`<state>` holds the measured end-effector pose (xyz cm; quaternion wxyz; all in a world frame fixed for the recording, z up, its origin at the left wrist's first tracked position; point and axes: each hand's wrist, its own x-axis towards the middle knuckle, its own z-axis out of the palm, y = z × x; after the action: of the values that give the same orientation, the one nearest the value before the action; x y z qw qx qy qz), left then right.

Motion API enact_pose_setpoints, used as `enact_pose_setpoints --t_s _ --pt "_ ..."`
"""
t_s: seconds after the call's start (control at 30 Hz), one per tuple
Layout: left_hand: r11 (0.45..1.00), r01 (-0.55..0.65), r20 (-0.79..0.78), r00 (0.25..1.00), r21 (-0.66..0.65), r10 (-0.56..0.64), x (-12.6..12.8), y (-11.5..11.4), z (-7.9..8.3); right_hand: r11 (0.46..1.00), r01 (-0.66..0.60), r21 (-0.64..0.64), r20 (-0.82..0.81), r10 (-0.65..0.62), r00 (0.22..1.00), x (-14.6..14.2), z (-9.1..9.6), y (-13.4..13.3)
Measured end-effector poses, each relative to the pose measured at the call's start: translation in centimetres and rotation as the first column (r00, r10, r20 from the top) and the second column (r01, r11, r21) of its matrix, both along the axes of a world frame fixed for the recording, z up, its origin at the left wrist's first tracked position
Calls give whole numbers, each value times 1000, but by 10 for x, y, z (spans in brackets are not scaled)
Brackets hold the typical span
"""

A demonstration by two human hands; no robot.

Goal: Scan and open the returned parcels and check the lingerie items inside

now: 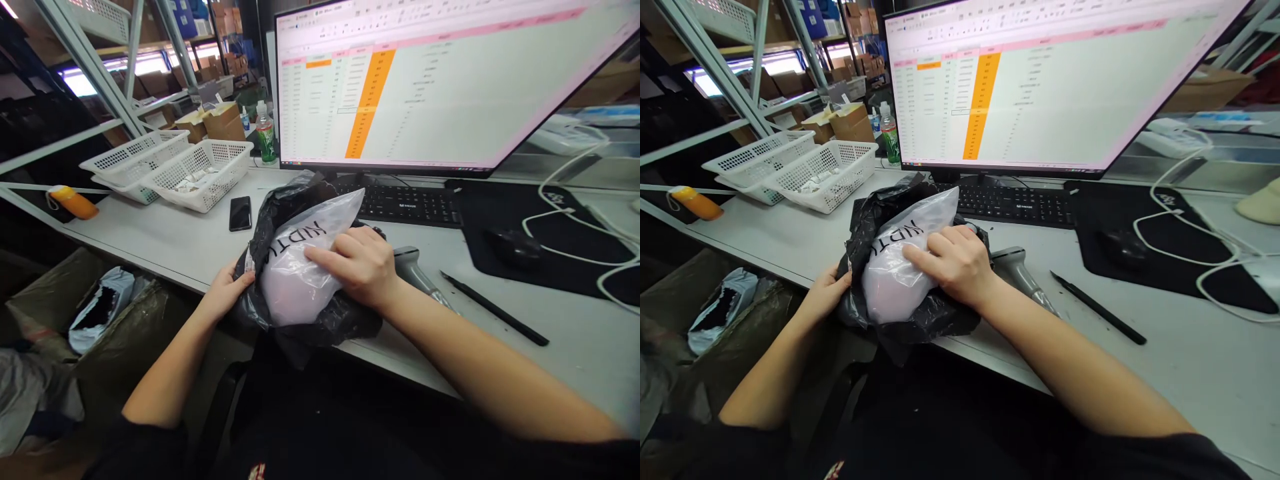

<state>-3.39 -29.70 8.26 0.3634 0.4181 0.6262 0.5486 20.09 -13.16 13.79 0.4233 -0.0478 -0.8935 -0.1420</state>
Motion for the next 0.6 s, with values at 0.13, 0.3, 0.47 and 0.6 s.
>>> enact_pose_setpoints --t_s 0.13,0.3,0.47,0.6 --pt "988 -157 -121 980 15 158 -2 -4 15 985 71 -157 139 -49 989 12 -1 5" --pt "939 -341 -178 922 43 343 -54 -18 7 980 142 -143 -104 -158 982 54 10 24" --pt "873 -481 -51 872 82 486 -74 -27 -8 871 200 -450 -274 -347 897 87 31 43" --pt "994 -48 303 953 98 17 -7 -1 -12 805 -14 -594 -333 -229 915 62 22 29"
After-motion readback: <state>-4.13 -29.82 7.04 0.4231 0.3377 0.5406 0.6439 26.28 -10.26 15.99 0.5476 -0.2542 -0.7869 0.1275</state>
